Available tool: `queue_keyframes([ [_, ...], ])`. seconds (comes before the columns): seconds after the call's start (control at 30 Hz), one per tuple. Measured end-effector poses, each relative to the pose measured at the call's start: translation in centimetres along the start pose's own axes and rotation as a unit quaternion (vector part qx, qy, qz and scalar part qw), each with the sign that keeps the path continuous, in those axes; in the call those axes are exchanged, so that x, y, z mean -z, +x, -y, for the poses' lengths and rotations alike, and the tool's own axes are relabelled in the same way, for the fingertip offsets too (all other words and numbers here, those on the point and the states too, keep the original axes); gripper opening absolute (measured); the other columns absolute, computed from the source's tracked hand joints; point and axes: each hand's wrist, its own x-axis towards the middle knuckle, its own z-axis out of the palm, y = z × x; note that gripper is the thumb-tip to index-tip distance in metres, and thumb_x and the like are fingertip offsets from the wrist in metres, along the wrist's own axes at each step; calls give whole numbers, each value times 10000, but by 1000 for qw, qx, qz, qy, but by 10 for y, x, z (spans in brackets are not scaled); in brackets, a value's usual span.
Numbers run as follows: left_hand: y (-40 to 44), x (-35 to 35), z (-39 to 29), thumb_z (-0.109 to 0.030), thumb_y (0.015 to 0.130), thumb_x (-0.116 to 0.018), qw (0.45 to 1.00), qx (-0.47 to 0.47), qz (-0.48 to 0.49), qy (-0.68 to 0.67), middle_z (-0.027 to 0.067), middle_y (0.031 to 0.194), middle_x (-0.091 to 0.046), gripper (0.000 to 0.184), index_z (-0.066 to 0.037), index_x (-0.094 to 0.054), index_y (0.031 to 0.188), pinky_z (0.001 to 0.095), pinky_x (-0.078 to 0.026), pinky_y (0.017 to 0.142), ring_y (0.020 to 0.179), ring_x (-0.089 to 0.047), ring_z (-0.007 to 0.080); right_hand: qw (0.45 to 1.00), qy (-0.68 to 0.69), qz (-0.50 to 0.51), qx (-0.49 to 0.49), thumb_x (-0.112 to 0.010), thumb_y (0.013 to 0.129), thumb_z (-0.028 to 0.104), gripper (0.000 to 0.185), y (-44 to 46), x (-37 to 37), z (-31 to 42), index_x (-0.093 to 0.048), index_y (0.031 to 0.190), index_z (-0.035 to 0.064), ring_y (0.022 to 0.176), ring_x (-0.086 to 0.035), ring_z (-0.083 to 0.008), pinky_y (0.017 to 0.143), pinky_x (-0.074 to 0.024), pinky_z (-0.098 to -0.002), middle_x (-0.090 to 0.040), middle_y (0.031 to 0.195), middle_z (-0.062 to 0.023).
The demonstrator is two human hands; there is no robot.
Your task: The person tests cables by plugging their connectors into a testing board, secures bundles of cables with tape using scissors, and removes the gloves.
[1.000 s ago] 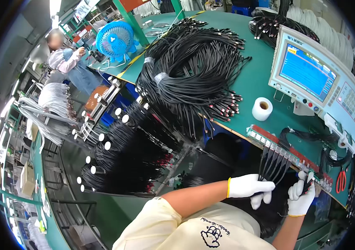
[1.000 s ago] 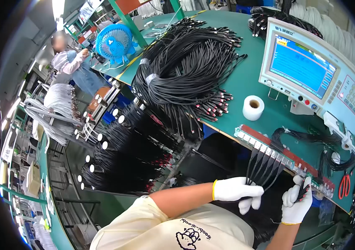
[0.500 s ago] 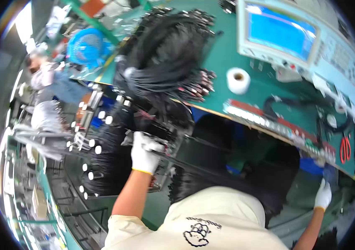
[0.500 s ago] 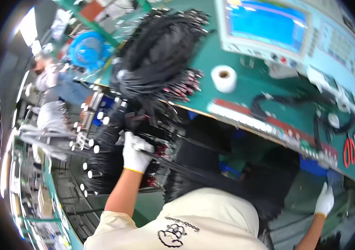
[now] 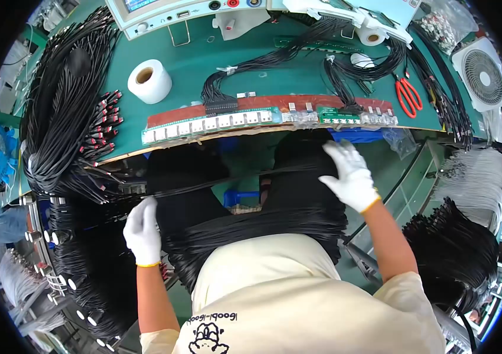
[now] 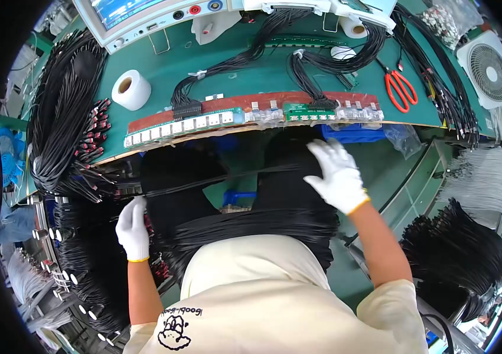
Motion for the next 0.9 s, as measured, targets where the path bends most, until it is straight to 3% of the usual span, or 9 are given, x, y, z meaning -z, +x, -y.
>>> queue_keyframes([
  [0.1,-2,-22,-48,3,810,-648,979,-190,73,6,133,884,-695,123,-1,-694,925,312,-522,756,808,-673,237,998,-57,-20,-21,-746,745,274,742,14,-39,3,-406,1382,100,1291,-415,-371,1057,-330,-463,-478,1373,-161],
  [0.17,-9,-28,-62,13,787,-656,968,-212,136,13,134,876,-693,132,-8,-692,912,323,-527,747,795,-672,265,994,-57,-32,-86,-732,754,284,743,21,-59,-4,-395,1386,86,1277,-423,-371,1050,-332,-463,-478,1363,-175],
  [0.2,-13,-31,-61,23,775,-661,966,-209,150,11,129,881,-695,138,-11,-693,905,329,-531,745,792,-674,269,990,-64,-97,-78,-717,758,285,559,18,-56,0,-532,1233,55,1130,-531,-349,967,-398,-455,-587,1176,-174],
  [0.33,-29,-37,-62,-60,834,-626,971,-105,213,6,160,893,-701,126,8,-709,901,333,-529,764,838,-682,282,997,-75,23,-8,-707,752,236,184,13,-38,8,-624,809,82,790,-606,-302,749,-465,-433,-618,778,-104],
  [0.43,-36,-52,-79,-134,872,-619,962,-18,266,-62,160,898,-699,169,-18,-724,936,314,-521,798,869,-683,266,997,-23,-3,71,-696,764,206,159,14,-22,22,-619,831,84,773,-602,-312,752,-464,-437,-611,762,-108],
  [0.6,-33,-90,-107,-393,998,-462,749,200,450,-443,190,1212,-606,551,69,-496,1296,432,-488,948,1084,-616,298,962,247,-57,104,-725,783,161,179,7,19,100,-633,930,115,708,-627,-298,677,-496,-402,-645,773,-97],
  [0.73,-27,-94,-116,-118,917,-597,631,274,330,-647,158,1273,-572,462,-20,-473,1351,451,-491,951,1141,-578,294,965,183,-156,105,-759,737,112,312,6,32,104,-635,1023,108,835,-619,-310,757,-500,-396,-647,900,-92],
  [0.83,-24,-88,-125,-84,916,-578,654,233,288,-659,154,1357,-512,502,-31,-424,1391,457,-455,1004,1207,-533,300,940,238,-229,81,-738,673,-38,376,-9,44,103,-644,1026,52,947,-615,-317,845,-491,-392,-657,987,-131],
  [0.9,-26,-87,-134,-57,915,-561,625,206,303,-689,142,1415,-462,531,-40,-388,1416,470,-407,1057,1266,-483,307,912,381,-94,123,-746,708,17,306,-18,36,103,-658,999,56,933,-629,-283,797,-503,-382,-657,1007,-120],
])
